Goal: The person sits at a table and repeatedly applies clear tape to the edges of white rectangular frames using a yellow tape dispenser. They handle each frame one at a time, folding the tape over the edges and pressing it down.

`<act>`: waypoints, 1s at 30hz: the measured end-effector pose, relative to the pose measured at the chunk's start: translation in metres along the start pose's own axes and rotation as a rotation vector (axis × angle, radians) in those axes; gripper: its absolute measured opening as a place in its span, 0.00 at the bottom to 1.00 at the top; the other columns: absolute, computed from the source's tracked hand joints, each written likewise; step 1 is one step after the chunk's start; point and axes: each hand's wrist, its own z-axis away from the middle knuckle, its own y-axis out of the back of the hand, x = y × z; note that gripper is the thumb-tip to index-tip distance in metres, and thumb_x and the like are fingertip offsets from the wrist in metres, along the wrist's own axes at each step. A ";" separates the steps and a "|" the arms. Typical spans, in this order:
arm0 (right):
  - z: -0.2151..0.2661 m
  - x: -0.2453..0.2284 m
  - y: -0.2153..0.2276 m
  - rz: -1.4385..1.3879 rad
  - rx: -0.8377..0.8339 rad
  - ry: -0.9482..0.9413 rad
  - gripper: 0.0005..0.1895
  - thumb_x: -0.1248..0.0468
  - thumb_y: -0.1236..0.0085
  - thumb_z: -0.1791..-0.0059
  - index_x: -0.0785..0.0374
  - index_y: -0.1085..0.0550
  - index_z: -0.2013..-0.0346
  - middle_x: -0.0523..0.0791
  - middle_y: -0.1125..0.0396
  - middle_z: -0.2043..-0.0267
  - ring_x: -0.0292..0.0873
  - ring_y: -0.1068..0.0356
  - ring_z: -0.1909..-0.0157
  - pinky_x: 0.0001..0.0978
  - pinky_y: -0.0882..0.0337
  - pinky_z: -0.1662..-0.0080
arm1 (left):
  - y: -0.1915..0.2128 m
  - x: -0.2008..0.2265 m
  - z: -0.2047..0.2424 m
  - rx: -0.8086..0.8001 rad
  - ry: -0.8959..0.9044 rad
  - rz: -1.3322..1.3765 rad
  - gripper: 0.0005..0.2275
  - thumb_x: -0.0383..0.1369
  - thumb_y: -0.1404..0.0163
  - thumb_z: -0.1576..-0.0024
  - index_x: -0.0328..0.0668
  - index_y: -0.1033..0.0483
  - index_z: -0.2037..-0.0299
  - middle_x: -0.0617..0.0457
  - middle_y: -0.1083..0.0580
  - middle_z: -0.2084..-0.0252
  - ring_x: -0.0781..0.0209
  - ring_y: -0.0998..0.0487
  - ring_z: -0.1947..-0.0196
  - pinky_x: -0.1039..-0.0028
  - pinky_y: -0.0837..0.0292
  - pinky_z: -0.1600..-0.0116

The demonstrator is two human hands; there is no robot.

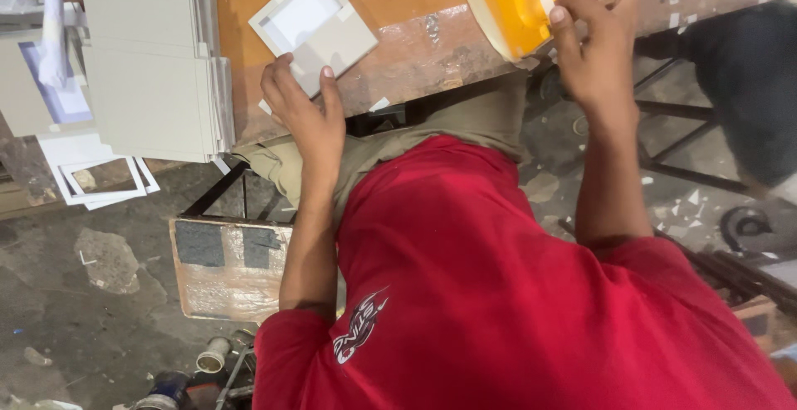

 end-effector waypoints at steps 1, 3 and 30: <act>-0.002 0.003 -0.001 -0.158 -0.038 -0.096 0.06 0.65 0.40 0.37 0.67 0.21 0.52 0.50 0.44 0.45 0.44 0.35 0.46 0.33 0.27 0.52 | 0.000 -0.001 0.001 -0.001 0.000 0.006 0.23 0.35 0.45 0.35 0.33 0.38 0.34 0.35 0.39 0.34 0.36 0.38 0.33 0.47 0.46 0.31; -0.002 0.008 -0.008 -0.425 -0.074 -0.216 0.07 0.66 0.39 0.36 0.69 0.22 0.52 0.50 0.44 0.44 0.41 0.35 0.47 0.30 0.26 0.55 | 0.001 -0.002 0.003 -0.003 0.005 0.009 0.23 0.34 0.45 0.35 0.33 0.38 0.34 0.34 0.39 0.34 0.36 0.38 0.33 0.46 0.46 0.31; 0.056 0.005 0.007 -0.312 0.087 -0.211 0.03 0.72 0.37 0.38 0.72 0.22 0.55 0.51 0.44 0.36 0.45 0.36 0.37 0.38 0.30 0.38 | 0.003 0.010 0.015 0.023 -0.100 -0.160 0.18 0.35 0.41 0.35 0.44 0.31 0.38 0.43 0.37 0.33 0.43 0.36 0.34 0.51 0.42 0.29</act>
